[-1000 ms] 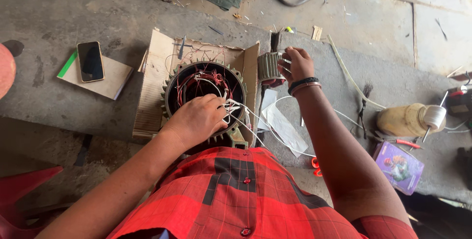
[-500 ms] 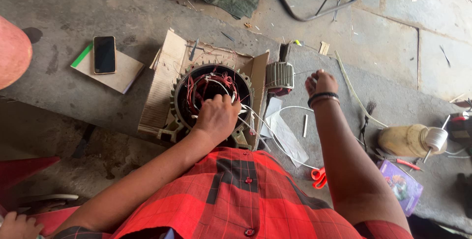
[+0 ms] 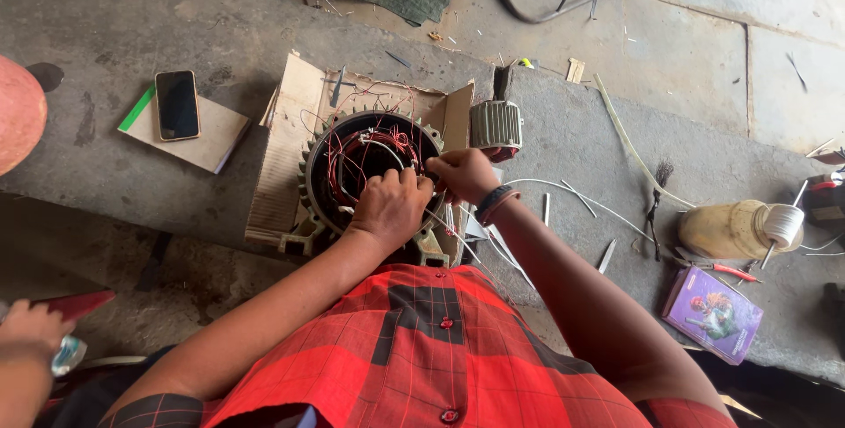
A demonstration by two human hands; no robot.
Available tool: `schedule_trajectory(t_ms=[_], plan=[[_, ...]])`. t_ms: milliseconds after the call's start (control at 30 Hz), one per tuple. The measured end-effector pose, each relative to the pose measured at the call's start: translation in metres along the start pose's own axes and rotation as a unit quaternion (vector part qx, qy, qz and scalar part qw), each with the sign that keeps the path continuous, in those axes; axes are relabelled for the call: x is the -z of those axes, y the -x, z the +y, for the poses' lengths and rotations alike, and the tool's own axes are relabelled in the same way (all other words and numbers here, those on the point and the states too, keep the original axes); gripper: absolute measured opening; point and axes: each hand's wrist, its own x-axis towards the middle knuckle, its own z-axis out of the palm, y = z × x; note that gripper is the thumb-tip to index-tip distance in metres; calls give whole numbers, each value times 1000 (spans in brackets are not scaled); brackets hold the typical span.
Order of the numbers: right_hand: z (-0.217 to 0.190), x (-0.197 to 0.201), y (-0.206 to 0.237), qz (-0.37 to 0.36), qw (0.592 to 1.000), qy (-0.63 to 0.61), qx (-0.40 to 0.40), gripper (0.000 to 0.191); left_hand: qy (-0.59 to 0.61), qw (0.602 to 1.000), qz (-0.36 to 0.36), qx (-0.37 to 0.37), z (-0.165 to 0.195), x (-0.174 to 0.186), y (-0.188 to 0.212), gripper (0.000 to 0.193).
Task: The person works on an electric motor stator, stripping insulation from copper wires with scissors and inserting white heat-shrink tubing over wire ends. They repeatedly adjust and connect wires within the stator slots.
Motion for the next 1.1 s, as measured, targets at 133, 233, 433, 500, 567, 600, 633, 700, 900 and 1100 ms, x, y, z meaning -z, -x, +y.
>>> schedule_trajectory(t_ms=[133,233,433,500,567,600,633,700,900,1100], plan=[[-1,-8,-7,28,1000,14,0,29,5,1000,22,-7,-2,0,3,13],[1,-12,-13,66,997,31,-5,27,44,999,30,-11,-4,4,7,17],[-1,-13,-21,50,998,-28,-34,25,33,998,-55,1,-4,9,4,27],[-1,-12,-21,41,999,-13,-28,24,36,997,-69,7,-3,9,1,28],[-4,-11,-19,27,999,29,-16,23,34,995,-88,8,-2,9,-1,27],[-5,-9,-18,19,998,63,-7,22,30,994,-101,6,-3,9,-2,25],[-6,-8,-16,12,995,97,2,21,25,993,-112,3,-2,9,-2,23],[-8,-8,-15,18,996,87,4,18,45,994,-96,6,-3,9,-3,22],[-3,-15,-15,67,998,-9,4,15,72,994,-82,16,-1,9,-4,24],[6,-14,-17,129,991,-9,23,15,189,981,24,26,-10,16,16,29]])
